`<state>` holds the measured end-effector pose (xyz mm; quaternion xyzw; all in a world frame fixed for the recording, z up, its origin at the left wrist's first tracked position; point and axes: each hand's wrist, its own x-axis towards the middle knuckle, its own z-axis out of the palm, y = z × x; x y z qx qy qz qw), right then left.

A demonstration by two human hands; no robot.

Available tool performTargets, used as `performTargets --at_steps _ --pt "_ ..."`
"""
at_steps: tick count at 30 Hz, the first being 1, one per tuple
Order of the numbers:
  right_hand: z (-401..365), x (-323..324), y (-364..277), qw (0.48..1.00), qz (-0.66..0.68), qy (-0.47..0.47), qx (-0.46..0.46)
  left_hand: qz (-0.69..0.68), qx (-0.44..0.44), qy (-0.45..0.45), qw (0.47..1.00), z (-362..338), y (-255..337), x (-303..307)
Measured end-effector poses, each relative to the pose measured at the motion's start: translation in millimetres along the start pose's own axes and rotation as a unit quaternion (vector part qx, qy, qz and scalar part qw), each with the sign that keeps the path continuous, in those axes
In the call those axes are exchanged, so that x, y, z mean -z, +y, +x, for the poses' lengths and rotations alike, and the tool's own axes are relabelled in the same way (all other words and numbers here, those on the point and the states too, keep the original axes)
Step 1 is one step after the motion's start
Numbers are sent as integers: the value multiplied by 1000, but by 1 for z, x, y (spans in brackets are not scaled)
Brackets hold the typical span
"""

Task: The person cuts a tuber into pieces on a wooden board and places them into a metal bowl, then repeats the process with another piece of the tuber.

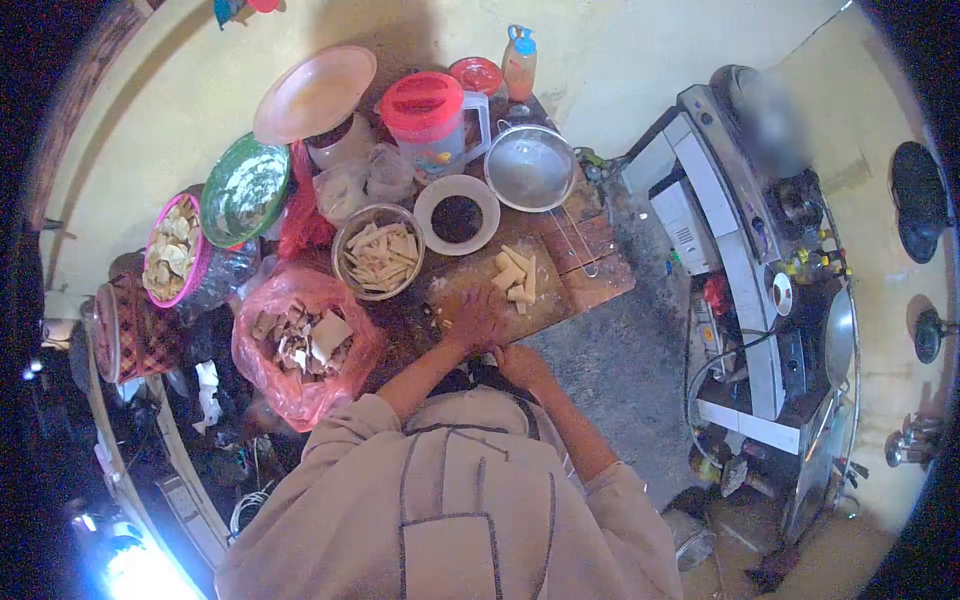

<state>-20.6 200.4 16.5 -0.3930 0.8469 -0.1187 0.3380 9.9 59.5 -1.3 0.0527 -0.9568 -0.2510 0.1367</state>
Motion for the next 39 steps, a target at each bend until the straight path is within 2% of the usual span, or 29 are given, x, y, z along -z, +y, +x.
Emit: performTargets --at_steps 2,5,8,11,14,17,20,23,26,29,32,35,39 --pt "1 2 0 999 -26 -45 -11 -22 28 -46 998 2 2 7" --pt "0 -6 1 999 9 -41 -9 13 11 -33 999 -3 -1 0" --pt "1 -15 6 999 39 -16 4 14 -39 62 997 -5 -4 -5" --pt "10 -33 21 993 79 63 68 53 -50 74 995 9 0 -6" --pt "-4 14 -7 972 228 -54 -30 -98 49 -49 993 22 -9 -14" --pt "10 -7 16 915 331 -175 -148 -117 56 23 991 11 -29 9" --pt "-2 -9 4 974 223 40 24 -57 52 13 997 -14 -49 34" --pt "0 -15 8 994 95 47 10 -26 22 -54 998 -32 -43 68" --pt "6 -5 18 993 99 56 20 20 -20 -96 995 -42 -44 66" --pt "3 23 11 996 83 38 -5 39 23 -66 997 -43 -47 54" --pt "11 17 37 994 84 63 -11 53 37 -87 994 -34 -47 57" --pt "7 28 33 995 70 61 -29 15 28 -105 994 -34 -60 46" --pt "4 22 36 988 94 122 -2 42 -33 -160 986 -33 -70 41"
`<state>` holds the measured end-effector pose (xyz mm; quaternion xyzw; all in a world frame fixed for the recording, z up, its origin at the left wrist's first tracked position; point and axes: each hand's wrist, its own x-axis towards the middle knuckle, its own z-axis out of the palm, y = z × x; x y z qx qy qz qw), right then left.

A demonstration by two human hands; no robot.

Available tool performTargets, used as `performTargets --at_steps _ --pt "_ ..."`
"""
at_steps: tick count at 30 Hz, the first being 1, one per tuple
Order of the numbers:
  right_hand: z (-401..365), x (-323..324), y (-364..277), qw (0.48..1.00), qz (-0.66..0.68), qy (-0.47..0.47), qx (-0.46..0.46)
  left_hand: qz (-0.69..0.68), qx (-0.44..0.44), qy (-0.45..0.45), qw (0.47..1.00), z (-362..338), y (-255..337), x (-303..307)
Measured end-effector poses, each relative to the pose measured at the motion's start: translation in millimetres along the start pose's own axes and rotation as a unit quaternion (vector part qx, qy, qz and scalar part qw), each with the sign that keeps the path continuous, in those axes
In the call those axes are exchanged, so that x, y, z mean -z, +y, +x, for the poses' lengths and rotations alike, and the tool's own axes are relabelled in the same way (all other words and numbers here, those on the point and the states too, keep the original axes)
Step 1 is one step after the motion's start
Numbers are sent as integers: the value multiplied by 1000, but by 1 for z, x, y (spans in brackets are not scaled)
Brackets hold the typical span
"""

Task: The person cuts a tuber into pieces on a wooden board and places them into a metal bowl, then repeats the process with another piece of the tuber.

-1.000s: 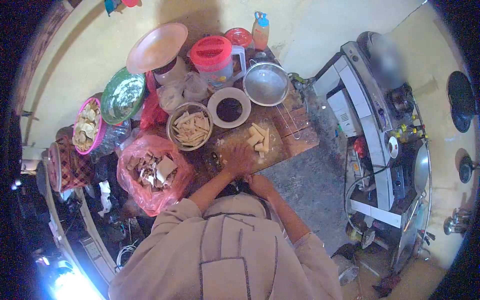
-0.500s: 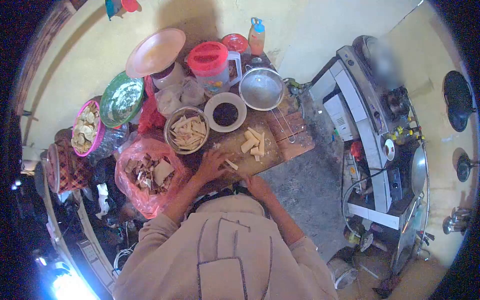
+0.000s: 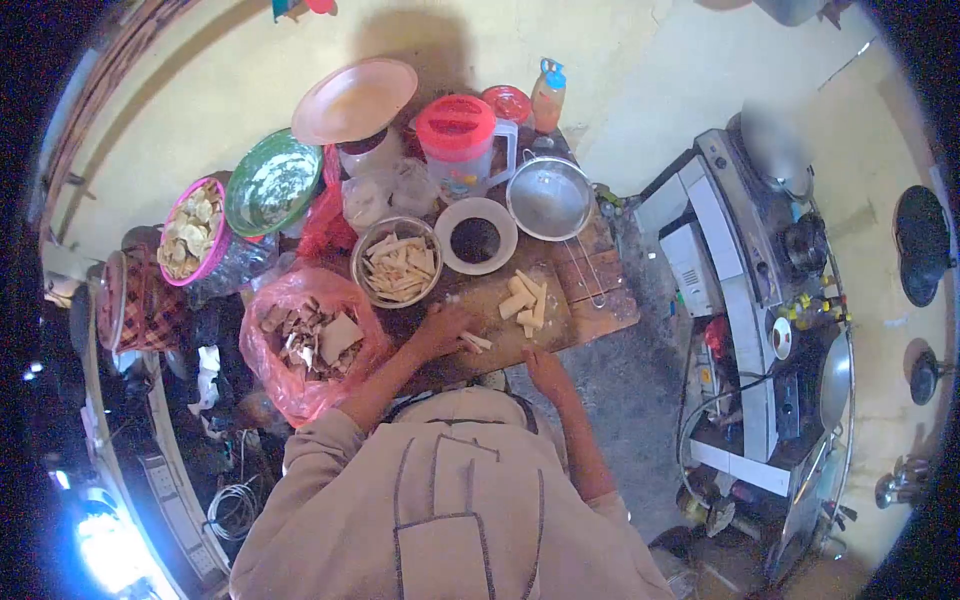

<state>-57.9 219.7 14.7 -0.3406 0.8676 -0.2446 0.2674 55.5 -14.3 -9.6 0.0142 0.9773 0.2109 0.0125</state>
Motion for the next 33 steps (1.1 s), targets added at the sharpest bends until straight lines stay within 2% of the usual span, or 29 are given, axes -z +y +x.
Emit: performTargets --at_steps 2,5,8,11,12,14,17,20,21,24,27,29,31,32,33 --pt "3 -19 21 998 -9 57 18 27 -38 -15 999 0 7 10" --pt "-2 -3 -3 997 70 24 -16 26 -71 17 997 -1 6 -5" --pt "-2 -8 0 996 84 29 -9 -79 -52 82 992 -2 12 -14" --pt "2 -7 -8 995 69 64 41 -86 44 86 992 -2 34 -7" --pt "4 -6 -14 994 71 69 47 -63 62 66 994 -3 37 -11" --pt "8 -3 -24 993 104 49 2 -16 95 24 995 -6 43 -18" --pt "9 -10 -27 973 31 210 96 -4 153 34 988 -2 58 -16" --pt "24 -39 16 986 47 160 21 97 123 127 979 -2 58 -24" --pt "23 -40 15 984 70 165 12 129 93 186 970 -2 61 -14" --pt "9 -40 1 980 117 162 -9 177 95 118 973 -1 52 -35" --pt "3 -46 -4 981 115 158 0 110 97 151 978 0 47 -41" --pt "4 -50 -1 979 89 180 24 -9 119 186 975 0 45 -36" --pt "3 -41 -8 984 126 117 -39 -130 163 169 963 -4 48 -15" --pt "2 -36 -10 983 144 85 -72 -191 194 135 953 -6 52 14" --pt "3 -34 -10 986 118 115 -35 -252 224 98 937 -9 54 41"
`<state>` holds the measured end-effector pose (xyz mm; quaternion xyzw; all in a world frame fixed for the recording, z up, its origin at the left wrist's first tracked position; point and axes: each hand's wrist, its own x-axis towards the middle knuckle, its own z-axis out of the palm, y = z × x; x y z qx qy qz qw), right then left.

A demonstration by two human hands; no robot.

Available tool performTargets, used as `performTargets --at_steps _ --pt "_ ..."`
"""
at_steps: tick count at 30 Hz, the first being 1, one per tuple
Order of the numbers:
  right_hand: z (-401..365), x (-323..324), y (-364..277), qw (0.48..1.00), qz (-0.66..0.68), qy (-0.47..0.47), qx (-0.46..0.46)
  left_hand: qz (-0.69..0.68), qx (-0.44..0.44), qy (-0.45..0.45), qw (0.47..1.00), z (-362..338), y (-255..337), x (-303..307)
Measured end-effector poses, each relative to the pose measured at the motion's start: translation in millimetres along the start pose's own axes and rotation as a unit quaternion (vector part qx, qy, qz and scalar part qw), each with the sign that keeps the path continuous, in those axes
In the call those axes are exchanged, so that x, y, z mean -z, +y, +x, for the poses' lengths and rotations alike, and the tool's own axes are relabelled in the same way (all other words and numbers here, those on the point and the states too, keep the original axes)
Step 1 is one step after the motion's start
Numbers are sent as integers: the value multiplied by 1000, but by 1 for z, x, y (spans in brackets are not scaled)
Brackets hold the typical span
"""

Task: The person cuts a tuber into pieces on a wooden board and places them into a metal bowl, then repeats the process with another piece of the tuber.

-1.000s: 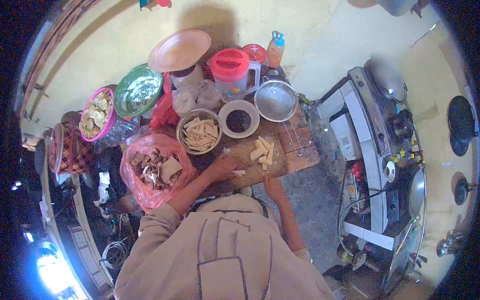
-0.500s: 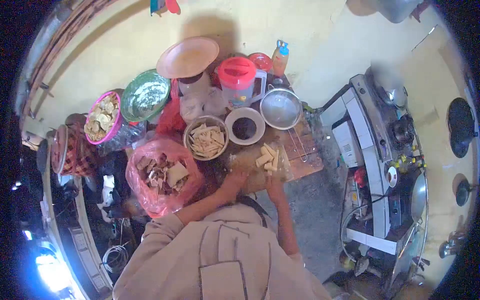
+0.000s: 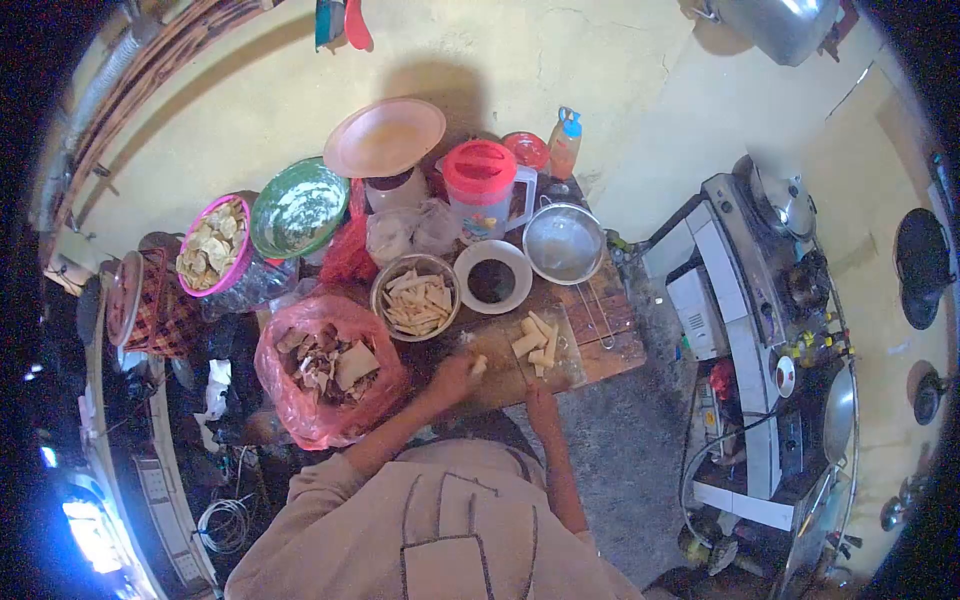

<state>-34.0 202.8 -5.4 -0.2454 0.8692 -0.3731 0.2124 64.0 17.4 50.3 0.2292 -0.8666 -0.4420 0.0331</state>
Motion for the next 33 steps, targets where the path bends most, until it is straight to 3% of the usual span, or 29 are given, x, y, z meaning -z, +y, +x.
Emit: performTargets --at_steps 2,4,6,7,8,11,13,15,17,20,23,26,29,32,33 --pt "1 3 2 994 -41 53 81 -107 53 68 990 0 11 38" --pt "6 11 11 999 -13 24 28 46 119 163 978 3 43 94" --pt "12 22 7 1000 19 2 -8 104 60 293 949 32 -9 104" --pt "12 32 -3 999 37 -4 -20 127 29 273 953 42 -19 122" --pt "11 40 -7 998 54 -9 -33 148 -3 253 956 49 -23 131" --pt "25 37 27 999 34 35 20 345 10 358 868 55 -4 121" --pt "23 51 18 998 54 27 4 333 -77 416 843 70 2 85" --pt "27 54 23 997 58 37 28 87 -147 227 959 75 2 28" --pt "27 52 42 995 51 50 64 254 -166 54 951 63 38 -13" --pt "19 66 26 995 73 42 49 140 -99 111 979 79 14 -79" --pt "10 70 27 996 86 17 -12 65 -36 72 995 86 15 -84" --pt "7 72 27 999 44 4 -16 90 30 25 995 75 31 -61" --pt "0 69 24 999 42 -23 -12 76 76 97 989 64 1 -59" --pt "-2 46 16 997 32 -52 45 123 40 123 984 52 -12 -50" --pt "-2 35 20 996 16 -53 73 132 17 89 987 46 -10 -41"
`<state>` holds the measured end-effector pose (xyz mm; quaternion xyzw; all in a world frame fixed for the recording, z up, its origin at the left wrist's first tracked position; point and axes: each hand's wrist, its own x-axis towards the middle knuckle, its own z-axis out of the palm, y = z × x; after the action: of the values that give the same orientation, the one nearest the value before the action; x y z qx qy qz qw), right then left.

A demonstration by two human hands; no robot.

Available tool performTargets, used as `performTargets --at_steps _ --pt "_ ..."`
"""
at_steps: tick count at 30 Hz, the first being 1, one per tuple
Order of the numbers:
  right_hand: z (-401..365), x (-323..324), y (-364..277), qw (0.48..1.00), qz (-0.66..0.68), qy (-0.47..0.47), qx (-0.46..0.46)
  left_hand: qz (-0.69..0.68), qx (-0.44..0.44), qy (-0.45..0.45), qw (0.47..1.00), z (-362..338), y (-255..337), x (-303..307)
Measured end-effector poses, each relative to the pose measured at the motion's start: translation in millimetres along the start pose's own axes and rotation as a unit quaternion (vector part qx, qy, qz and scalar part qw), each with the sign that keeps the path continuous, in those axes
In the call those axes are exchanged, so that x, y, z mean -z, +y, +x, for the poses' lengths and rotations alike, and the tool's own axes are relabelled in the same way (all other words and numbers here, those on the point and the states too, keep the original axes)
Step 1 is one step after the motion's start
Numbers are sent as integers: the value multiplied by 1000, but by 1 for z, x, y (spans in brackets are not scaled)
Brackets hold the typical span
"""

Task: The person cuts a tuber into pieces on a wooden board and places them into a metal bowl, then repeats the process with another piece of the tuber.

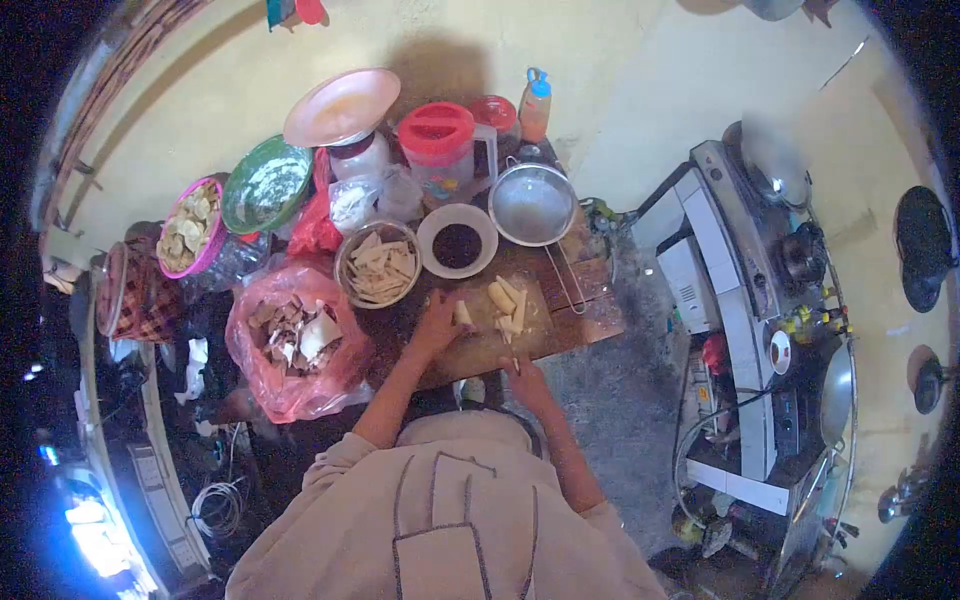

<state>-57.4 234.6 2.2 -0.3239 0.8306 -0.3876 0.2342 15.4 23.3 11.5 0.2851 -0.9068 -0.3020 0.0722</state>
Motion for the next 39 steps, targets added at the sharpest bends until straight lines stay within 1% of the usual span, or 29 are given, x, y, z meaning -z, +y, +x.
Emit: performTargets --at_steps 2,5,8,11,14,17,20,23,26,32,35,38,39 --pt "4 -20 12 998 -37 -2 54 10 -58 -61 996 -8 8 24" --pt "10 -15 -13 999 -30 -22 28 16 -76 -46 996 -9 -11 3" --pt "13 -14 -32 989 -134 -44 -38 26 -26 -32 999 -21 -5 3" --pt "14 -26 -32 988 -157 -6 6 41 -47 118 991 -38 0 -2" --pt "16 -30 -42 986 -163 4 20 159 -58 110 979 -59 4 1" --pt "16 -31 -45 986 -160 -14 44 199 -67 104 972 -65 0 -3" --pt "16 -31 -46 983 -174 -48 36 203 -79 96 971 -64 0 -2" --pt "13 -31 -49 984 -168 -27 44 220 -112 100 964 -63 -3 -2" --pt "12 -29 -55 986 -158 -20 44 228 -126 104 960 -59 -2 0" --pt "8 -28 -59 987 -155 -34 20 221 -133 88 962 -52 -4 1" --pt "9 -39 -44 987 -157 -17 33 219 -144 101 960 -51 -3 2" --pt "9 -33 -59 984 -170 -45 -13 207 -151 103 961 -50 -8 -4" --pt "9 -37 -54 986 -165 -38 -5 211 -154 106 959 -50 -8 -4"
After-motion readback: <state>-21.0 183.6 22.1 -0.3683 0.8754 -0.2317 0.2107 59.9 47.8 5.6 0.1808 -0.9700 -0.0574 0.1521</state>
